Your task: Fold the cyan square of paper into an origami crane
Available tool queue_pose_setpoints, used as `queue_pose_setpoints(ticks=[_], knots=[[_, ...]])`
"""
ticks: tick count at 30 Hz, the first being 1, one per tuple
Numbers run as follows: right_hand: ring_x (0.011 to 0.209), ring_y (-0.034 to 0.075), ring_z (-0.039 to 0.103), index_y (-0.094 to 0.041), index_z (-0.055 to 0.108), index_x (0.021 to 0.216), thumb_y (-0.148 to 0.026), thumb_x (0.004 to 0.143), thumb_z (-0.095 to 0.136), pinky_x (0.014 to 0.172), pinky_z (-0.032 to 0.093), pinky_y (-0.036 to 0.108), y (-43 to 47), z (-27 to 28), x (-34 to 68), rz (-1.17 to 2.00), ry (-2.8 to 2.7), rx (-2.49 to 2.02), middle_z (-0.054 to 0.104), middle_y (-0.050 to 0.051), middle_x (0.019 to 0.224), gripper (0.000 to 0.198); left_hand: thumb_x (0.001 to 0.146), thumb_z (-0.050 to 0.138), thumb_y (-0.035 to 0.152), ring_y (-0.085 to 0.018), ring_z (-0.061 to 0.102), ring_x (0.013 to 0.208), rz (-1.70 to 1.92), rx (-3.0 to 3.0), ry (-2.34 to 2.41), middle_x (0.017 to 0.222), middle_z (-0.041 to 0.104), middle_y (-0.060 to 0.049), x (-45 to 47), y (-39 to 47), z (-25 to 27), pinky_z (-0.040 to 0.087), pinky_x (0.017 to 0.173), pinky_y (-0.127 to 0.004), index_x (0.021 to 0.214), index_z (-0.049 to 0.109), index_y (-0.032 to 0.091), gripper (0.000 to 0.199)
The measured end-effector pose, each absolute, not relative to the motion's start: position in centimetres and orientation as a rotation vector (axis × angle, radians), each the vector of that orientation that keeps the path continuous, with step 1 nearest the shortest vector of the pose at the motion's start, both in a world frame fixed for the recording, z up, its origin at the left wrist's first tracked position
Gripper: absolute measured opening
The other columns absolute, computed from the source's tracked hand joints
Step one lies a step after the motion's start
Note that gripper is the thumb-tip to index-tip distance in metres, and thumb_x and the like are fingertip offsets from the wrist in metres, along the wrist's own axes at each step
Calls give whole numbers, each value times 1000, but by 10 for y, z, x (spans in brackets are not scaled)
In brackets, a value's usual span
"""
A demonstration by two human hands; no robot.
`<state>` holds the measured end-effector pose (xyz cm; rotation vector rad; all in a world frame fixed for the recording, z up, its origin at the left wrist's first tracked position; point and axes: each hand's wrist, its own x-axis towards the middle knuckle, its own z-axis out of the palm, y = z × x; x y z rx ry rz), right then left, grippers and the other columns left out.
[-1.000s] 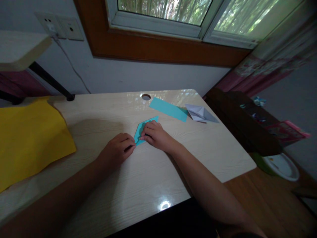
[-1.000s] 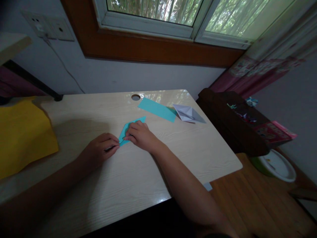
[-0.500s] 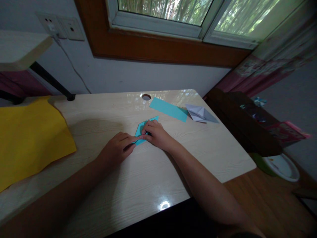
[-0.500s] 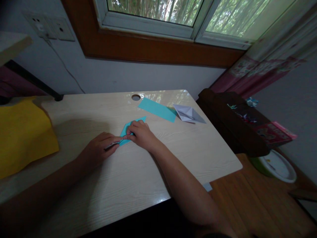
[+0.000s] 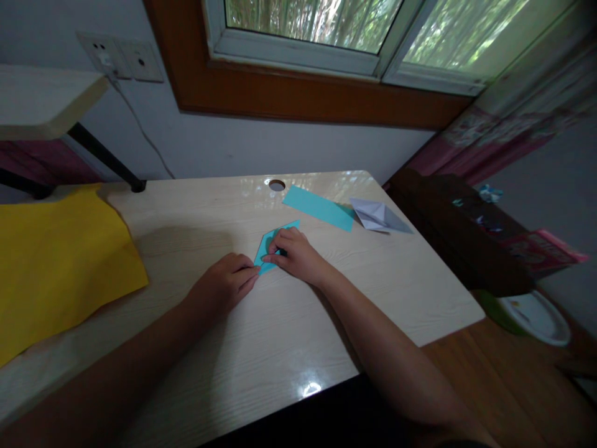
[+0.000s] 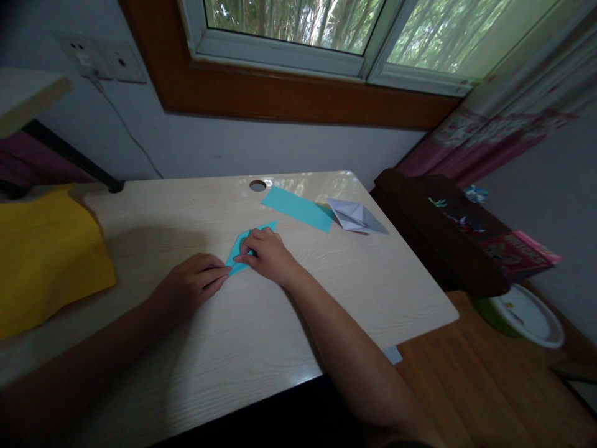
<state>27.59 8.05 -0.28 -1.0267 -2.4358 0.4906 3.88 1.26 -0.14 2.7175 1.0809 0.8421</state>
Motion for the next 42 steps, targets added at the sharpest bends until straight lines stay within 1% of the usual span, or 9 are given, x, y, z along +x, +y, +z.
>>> queue_pose_setpoints(ticks=[7,10,15,22,26,30,35,39,42], knots=[[93,21,55,-22,68,87,-46,93,71,85,36,34,82,-3,279,500,-2438,-1009,63,3,89,25,101,57,19,-18,63,86,898,2747,940,96,71,-7,37,17,-3,56,76,-33,105,73,17,18],[93,21,55,-22,68,87,-44,91,74,86,37,34,83,0,284,531,-2457,-972,64,3,89,23,99,59,19,-19,64,88,864,2768,837,97,72,-7,37,18,-1,56,80,-34,109,73,18,17],[93,21,54,-22,69,89,-40,90,75,89,37,35,84,5,292,589,-2513,-895,65,2,91,19,98,62,21,-21,65,96,809,2790,692,105,74,-8,36,18,2,55,88,-39,116,72,18,20],[94,20,54,-21,69,89,-41,89,76,94,33,36,86,2,293,572,-2510,-857,65,2,90,21,98,59,13,-22,63,102,767,2782,594,109,72,-10,36,19,1,56,90,-39,122,69,17,27],[94,21,53,-22,69,89,-40,89,77,94,33,36,85,2,292,583,-2498,-862,65,2,91,20,96,57,9,-23,63,103,729,2802,589,109,71,-10,36,17,3,56,90,-40,124,68,17,31],[96,22,53,-23,70,87,-43,86,79,94,33,36,86,0,291,562,-2485,-917,66,2,91,22,95,58,10,-24,63,104,707,2828,584,111,71,-11,36,16,5,56,91,-41,124,68,16,31],[93,21,57,-22,69,88,-46,82,82,97,33,37,93,-3,301,549,-2408,-913,67,1,87,28,95,57,10,-24,64,105,739,2850,598,114,72,-10,37,15,6,56,91,-42,121,69,15,29],[98,22,59,-23,70,91,-42,87,79,99,35,39,101,-3,317,588,-2396,-922,68,3,94,22,94,58,11,-26,63,114,741,2848,604,123,70,-11,35,15,4,56,96,-45,122,69,17,30],[99,22,60,-23,71,91,-40,91,75,99,35,40,103,-1,324,574,-2401,-928,67,4,97,18,94,58,10,-26,63,116,737,2836,601,123,70,-11,35,16,4,56,99,-46,122,69,16,31]])
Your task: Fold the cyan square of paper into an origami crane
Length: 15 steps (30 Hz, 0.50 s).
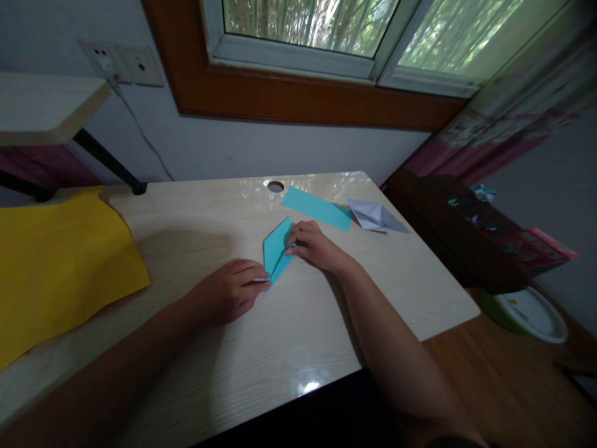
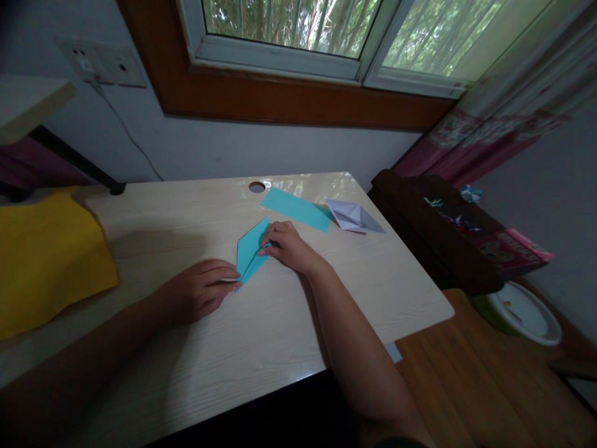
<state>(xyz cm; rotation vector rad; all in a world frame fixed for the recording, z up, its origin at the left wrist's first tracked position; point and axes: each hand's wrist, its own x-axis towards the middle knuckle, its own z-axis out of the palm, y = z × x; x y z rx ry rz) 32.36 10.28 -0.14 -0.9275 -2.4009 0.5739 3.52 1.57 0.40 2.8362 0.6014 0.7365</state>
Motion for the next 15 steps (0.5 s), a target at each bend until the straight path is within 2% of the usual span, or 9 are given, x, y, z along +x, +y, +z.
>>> queue_pose_setpoints(ticks=[10,15], knots=[[100,25,57,-22,70,89,-45,92,72,94,39,43,104,-13,316,429,-2345,-1025,63,7,100,24,92,56,8,-26,63,122,717,2819,556,125,70,-13,36,16,-3,49,113,-53,126,67,14,36],[101,26,55,-22,69,88,-46,91,73,93,40,44,102,-15,311,423,-2293,-1121,62,8,103,24,91,57,8,-26,62,123,701,2821,565,125,68,-14,36,17,-5,48,115,-53,126,67,14,36]])
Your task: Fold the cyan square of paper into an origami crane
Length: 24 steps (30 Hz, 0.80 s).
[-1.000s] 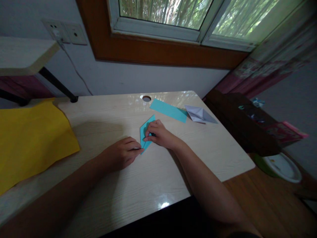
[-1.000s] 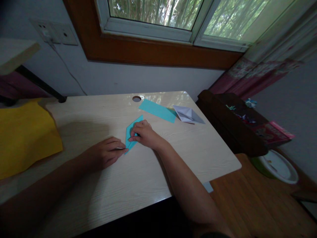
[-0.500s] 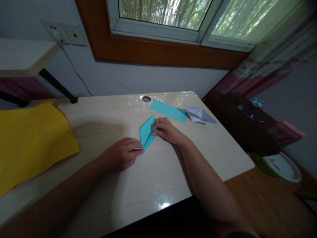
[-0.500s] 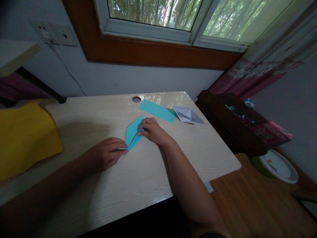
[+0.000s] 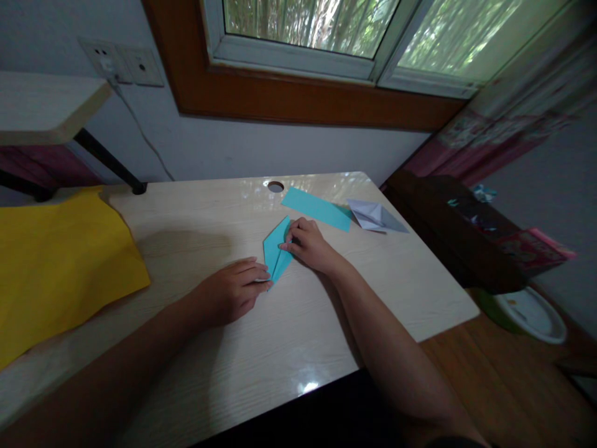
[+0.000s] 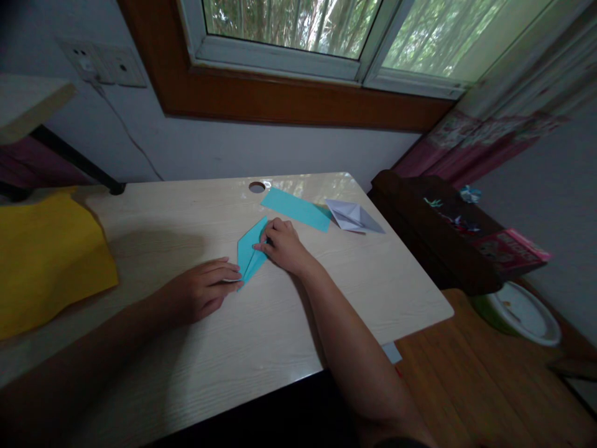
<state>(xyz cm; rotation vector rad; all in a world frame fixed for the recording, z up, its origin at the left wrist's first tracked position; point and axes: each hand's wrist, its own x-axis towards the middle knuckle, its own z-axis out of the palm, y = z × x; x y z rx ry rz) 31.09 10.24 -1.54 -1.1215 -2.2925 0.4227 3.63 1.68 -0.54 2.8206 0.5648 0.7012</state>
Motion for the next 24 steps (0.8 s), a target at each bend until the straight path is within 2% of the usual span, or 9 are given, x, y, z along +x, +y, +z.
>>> queue_pose_setpoints(ticks=[6,8,12,15,19,24], knots=[[98,23,56,-22,65,90,-45,93,71,95,37,41,98,-5,310,465,-2297,-1009,65,5,100,24,90,57,8,-29,57,130,655,2841,628,143,59,-17,37,15,-4,47,114,-54,122,67,15,34],[94,21,57,-22,63,89,-43,96,68,94,37,39,97,0,311,530,-2315,-939,66,2,93,23,92,57,10,-30,56,133,654,2844,637,147,57,-17,37,14,-2,46,114,-55,119,68,15,30],[88,20,56,-22,62,86,-45,96,67,85,39,34,94,7,313,680,-2332,-903,65,1,85,26,96,57,15,-27,63,124,670,2838,602,138,65,-14,38,13,3,49,111,-52,110,69,17,19],[87,19,55,-22,62,85,-46,96,66,82,40,32,94,7,313,746,-2349,-937,65,2,84,27,96,57,16,-26,64,119,658,2838,597,139,65,-13,38,12,5,53,105,-48,106,69,18,16],[85,19,55,-21,61,84,-45,97,65,81,40,32,95,5,310,707,-2365,-1008,63,2,83,28,97,56,16,-26,63,121,646,2831,591,144,61,-13,39,11,5,53,104,-46,106,69,18,16],[86,20,55,-21,60,81,-40,96,66,83,39,34,95,8,305,651,-2413,-1060,63,3,83,26,98,54,17,-26,63,117,641,2862,574,137,67,-11,40,12,6,52,105,-46,109,69,17,18]])
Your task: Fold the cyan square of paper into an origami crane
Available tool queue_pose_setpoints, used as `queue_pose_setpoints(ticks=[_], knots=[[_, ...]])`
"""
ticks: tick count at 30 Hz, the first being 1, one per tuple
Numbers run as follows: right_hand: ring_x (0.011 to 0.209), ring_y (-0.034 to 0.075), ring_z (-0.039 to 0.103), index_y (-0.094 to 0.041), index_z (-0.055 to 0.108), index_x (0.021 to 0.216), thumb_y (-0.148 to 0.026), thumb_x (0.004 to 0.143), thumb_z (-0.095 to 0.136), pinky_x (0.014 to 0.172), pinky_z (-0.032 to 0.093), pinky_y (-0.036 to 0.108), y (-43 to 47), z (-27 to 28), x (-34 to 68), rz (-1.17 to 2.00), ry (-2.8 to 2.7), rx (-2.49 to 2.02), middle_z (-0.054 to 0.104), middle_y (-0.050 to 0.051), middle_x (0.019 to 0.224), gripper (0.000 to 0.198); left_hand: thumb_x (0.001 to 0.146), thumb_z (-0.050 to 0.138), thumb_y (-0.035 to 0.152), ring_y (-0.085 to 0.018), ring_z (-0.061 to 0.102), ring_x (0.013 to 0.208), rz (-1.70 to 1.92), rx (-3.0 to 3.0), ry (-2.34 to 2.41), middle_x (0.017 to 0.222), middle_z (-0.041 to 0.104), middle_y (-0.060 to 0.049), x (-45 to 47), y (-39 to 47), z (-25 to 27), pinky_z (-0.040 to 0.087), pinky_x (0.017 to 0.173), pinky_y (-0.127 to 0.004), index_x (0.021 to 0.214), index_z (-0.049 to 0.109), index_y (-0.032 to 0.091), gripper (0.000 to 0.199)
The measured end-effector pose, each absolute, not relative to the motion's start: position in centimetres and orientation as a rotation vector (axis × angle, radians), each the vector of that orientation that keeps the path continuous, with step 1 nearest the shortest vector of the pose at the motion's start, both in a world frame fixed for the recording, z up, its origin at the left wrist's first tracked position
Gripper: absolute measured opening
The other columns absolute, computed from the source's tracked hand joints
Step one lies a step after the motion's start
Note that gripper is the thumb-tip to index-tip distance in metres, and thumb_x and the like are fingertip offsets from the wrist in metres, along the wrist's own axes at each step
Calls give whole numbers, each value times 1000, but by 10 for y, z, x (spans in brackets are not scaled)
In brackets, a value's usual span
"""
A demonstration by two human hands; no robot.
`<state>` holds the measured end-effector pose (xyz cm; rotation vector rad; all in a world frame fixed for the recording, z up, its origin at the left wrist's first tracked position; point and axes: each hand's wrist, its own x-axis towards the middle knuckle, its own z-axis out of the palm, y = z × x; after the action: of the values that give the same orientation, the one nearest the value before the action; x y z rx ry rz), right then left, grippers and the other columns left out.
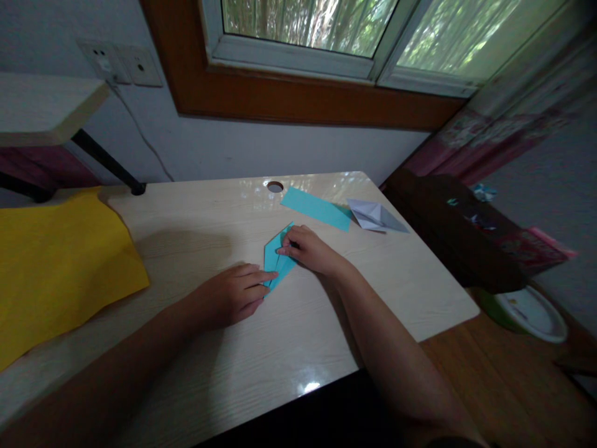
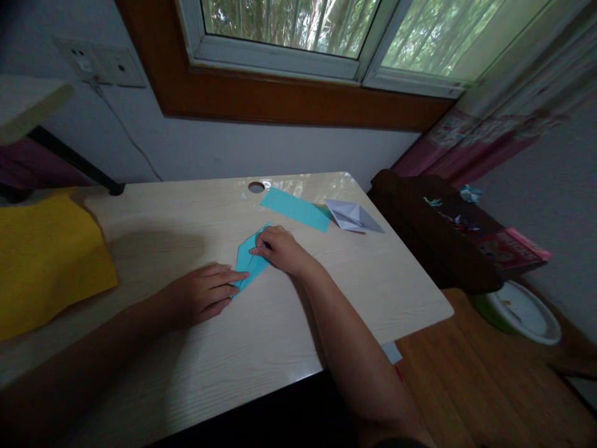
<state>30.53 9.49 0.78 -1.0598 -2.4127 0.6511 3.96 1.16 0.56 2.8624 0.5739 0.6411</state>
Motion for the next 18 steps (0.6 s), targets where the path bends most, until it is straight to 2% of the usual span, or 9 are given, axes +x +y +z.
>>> queue_pose_setpoints(ticks=[5,18], knots=[[87,20,55,-20,59,79,-36,95,70,84,40,34,94,10,303,620,-2421,-1091,61,3,83,25,98,55,16,-25,63,117,629,2869,562,139,66,-10,40,12,6,51,106,-45,108,69,17,18],[86,20,53,-21,56,77,-33,94,68,81,43,35,94,5,303,576,-2370,-1150,57,4,86,24,98,54,17,-24,62,119,635,2825,553,140,65,-9,40,12,6,50,105,-44,120,66,19,25]])
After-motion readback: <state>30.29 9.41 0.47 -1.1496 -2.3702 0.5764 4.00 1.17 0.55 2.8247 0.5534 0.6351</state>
